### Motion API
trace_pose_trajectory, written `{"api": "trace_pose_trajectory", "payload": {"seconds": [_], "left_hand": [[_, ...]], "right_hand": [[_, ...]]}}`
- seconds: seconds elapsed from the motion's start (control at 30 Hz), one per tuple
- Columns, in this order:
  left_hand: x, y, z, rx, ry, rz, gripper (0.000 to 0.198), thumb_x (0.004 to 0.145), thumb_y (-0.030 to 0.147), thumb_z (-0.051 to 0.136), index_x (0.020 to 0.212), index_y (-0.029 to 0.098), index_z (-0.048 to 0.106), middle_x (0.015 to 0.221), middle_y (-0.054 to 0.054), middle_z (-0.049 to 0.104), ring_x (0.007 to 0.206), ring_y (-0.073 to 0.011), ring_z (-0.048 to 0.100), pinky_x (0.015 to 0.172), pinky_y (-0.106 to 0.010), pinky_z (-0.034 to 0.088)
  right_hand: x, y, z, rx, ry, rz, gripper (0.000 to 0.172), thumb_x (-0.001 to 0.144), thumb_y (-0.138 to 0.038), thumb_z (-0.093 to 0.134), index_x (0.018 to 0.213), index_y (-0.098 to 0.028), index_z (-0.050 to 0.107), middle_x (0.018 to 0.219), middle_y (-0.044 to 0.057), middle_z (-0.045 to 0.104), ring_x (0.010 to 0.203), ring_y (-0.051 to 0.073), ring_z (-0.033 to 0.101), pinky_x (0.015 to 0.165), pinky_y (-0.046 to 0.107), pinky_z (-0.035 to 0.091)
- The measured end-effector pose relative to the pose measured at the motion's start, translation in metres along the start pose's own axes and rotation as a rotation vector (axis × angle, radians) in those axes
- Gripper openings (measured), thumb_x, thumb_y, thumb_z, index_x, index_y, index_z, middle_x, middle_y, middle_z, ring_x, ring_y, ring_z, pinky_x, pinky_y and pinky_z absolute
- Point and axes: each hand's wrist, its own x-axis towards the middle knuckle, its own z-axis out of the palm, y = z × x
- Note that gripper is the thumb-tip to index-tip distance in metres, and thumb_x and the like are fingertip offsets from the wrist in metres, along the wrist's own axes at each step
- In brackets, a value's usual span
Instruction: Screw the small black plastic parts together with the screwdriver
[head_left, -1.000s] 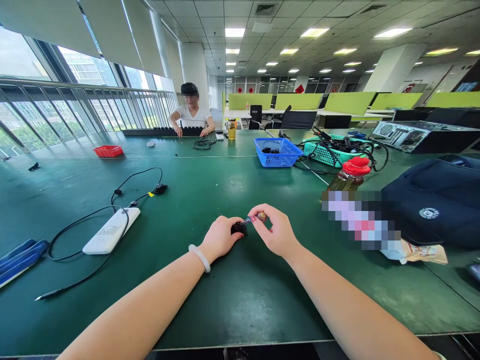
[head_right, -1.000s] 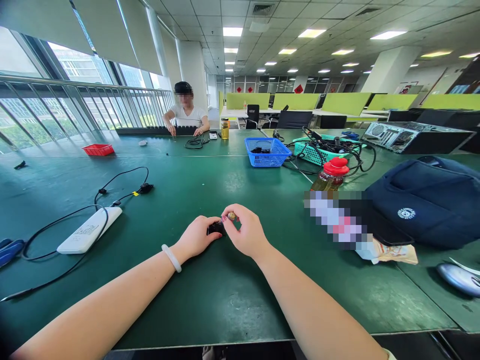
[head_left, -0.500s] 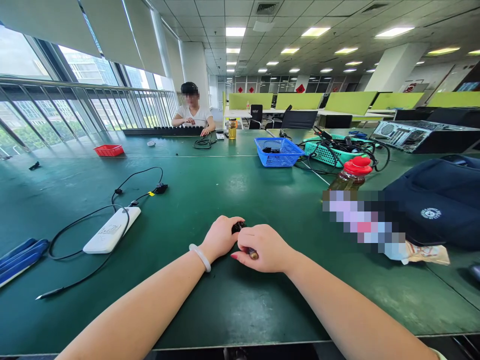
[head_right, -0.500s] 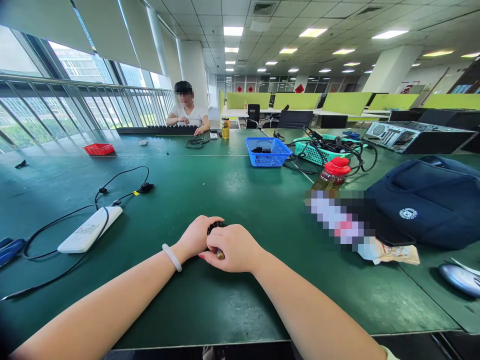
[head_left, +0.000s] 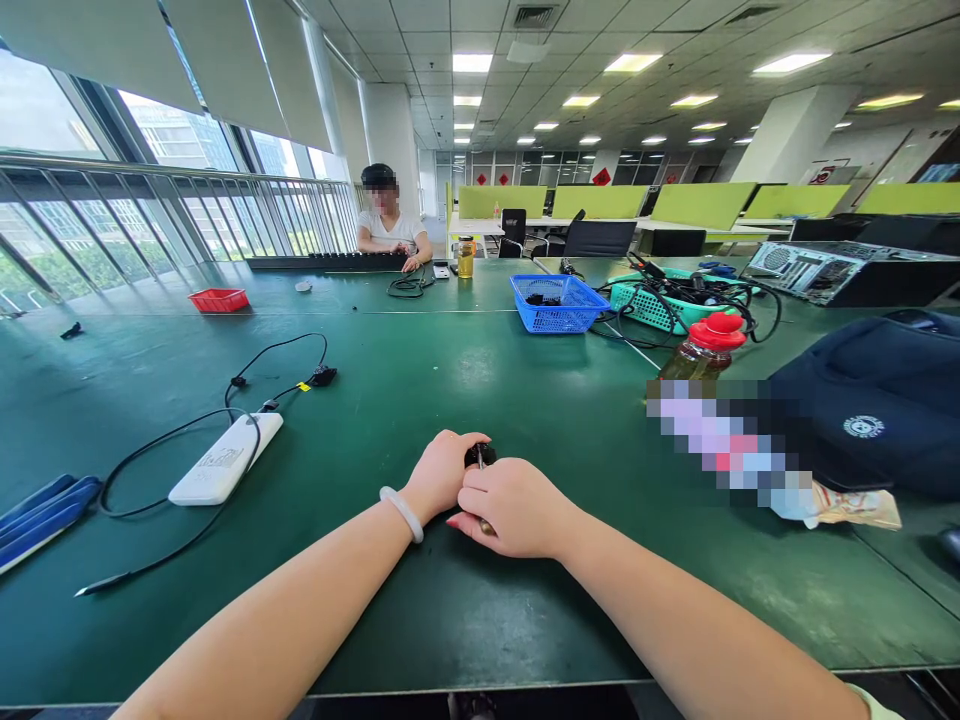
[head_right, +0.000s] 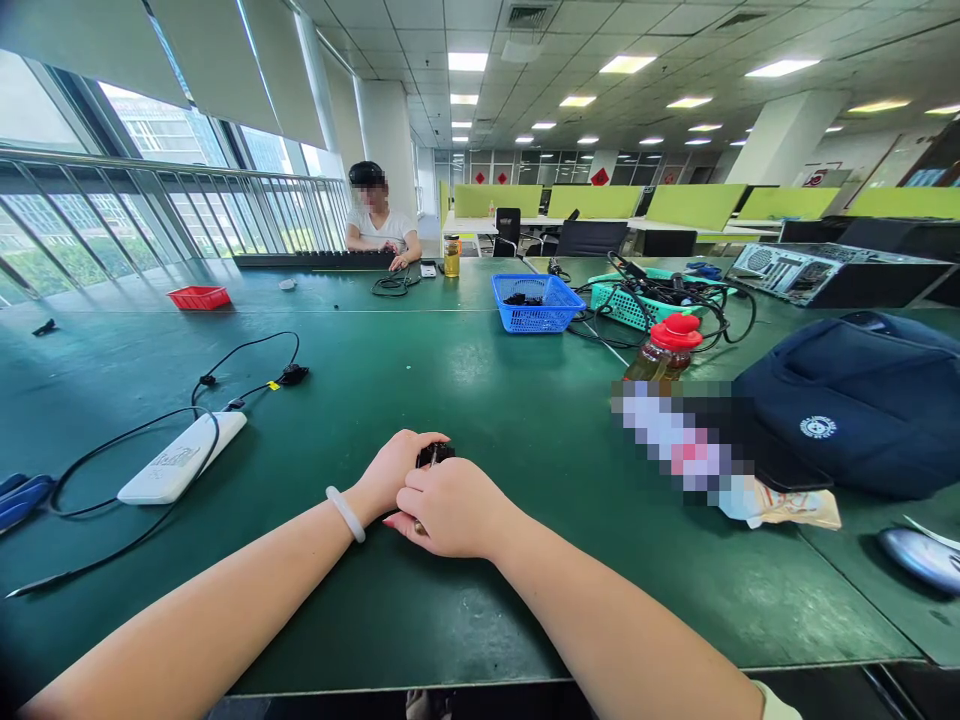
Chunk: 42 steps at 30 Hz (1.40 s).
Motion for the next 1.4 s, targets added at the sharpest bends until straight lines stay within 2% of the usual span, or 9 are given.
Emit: {"api": "trace_pose_trajectory", "payload": {"seconds": [0.13,0.27,0.33,0.43,0.63,0.7,0.87,1.1,1.4], "left_hand": [[0.000,-0.002,0.001,-0.029,-0.006,0.031,0.039,0.084,0.022,0.058,0.121,0.022,0.068,0.101,-0.007,0.073,0.093,-0.0234,0.064,0.090,-0.037,0.050],[-0.001,-0.001,-0.001,-0.044,0.016,0.060,0.033,0.085,0.026,0.063,0.118,0.023,0.069,0.101,-0.008,0.072,0.098,-0.0247,0.063,0.092,-0.038,0.049],[-0.002,0.001,-0.002,-0.040,0.022,0.042,0.033,0.084,0.027,0.066,0.117,0.023,0.069,0.100,-0.008,0.072,0.099,-0.0253,0.062,0.092,-0.038,0.049],[-0.002,0.003,-0.003,-0.038,0.025,0.024,0.038,0.083,0.028,0.069,0.121,0.023,0.068,0.101,-0.008,0.071,0.100,-0.0255,0.062,0.092,-0.037,0.049],[-0.002,0.003,-0.004,-0.030,0.013,0.001,0.038,0.083,0.028,0.069,0.121,0.024,0.068,0.103,-0.008,0.071,0.100,-0.0259,0.062,0.091,-0.038,0.050],[-0.002,0.003,-0.004,-0.035,0.013,0.004,0.040,0.083,0.029,0.069,0.122,0.024,0.068,0.102,-0.008,0.070,0.100,-0.0260,0.062,0.091,-0.038,0.050],[-0.002,0.002,-0.004,-0.053,0.007,0.007,0.038,0.083,0.029,0.068,0.121,0.026,0.068,0.099,-0.007,0.070,0.099,-0.0256,0.061,0.090,-0.038,0.050],[-0.002,0.001,-0.003,-0.050,0.013,0.021,0.036,0.083,0.031,0.068,0.119,0.026,0.069,0.098,-0.006,0.069,0.099,-0.0253,0.061,0.090,-0.038,0.050],[-0.003,0.004,-0.005,-0.064,0.018,0.001,0.036,0.084,0.030,0.067,0.119,0.027,0.069,0.097,-0.008,0.067,0.097,-0.0250,0.062,0.091,-0.038,0.051]], "right_hand": [[-0.002,0.007,-0.004,0.160,0.083,0.102,0.037,0.097,-0.033,0.046,0.065,-0.018,0.057,0.066,0.002,0.059,0.058,0.012,0.047,0.056,0.027,0.028],[-0.008,0.024,-0.009,0.475,0.283,0.354,0.038,0.100,-0.035,0.038,0.069,-0.020,0.053,0.071,0.002,0.058,0.065,0.013,0.052,0.062,0.026,0.039],[-0.010,0.033,-0.010,0.643,0.380,0.485,0.040,0.100,-0.040,0.038,0.070,-0.020,0.053,0.073,0.002,0.058,0.061,0.012,0.053,0.061,0.026,0.042],[-0.012,0.040,-0.009,0.794,0.440,0.614,0.043,0.099,-0.048,0.041,0.069,-0.020,0.053,0.074,0.001,0.058,0.051,0.010,0.050,0.057,0.027,0.043],[-0.008,0.031,-0.011,0.555,0.494,0.655,0.046,0.097,-0.048,0.044,0.065,-0.020,0.061,0.075,0.004,0.061,0.071,0.016,0.058,0.069,0.030,0.045],[-0.008,0.030,-0.011,0.534,0.498,0.693,0.045,0.097,-0.049,0.044,0.070,-0.020,0.066,0.072,0.004,0.061,0.071,0.017,0.058,0.069,0.030,0.044],[-0.008,0.036,-0.012,0.663,0.451,0.780,0.055,0.093,-0.062,0.045,0.071,-0.020,0.072,0.057,0.001,0.054,0.060,0.015,0.053,0.060,0.029,0.040],[-0.007,0.040,-0.015,0.799,0.437,0.858,0.068,0.083,-0.079,0.044,0.053,-0.020,0.059,0.044,-0.003,0.036,0.046,0.011,0.039,0.049,0.028,0.031],[-0.007,0.046,-0.009,0.860,0.482,0.995,0.073,0.081,-0.084,0.039,0.052,-0.020,0.058,0.040,-0.003,0.037,0.041,0.011,0.036,0.048,0.028,0.031]]}}
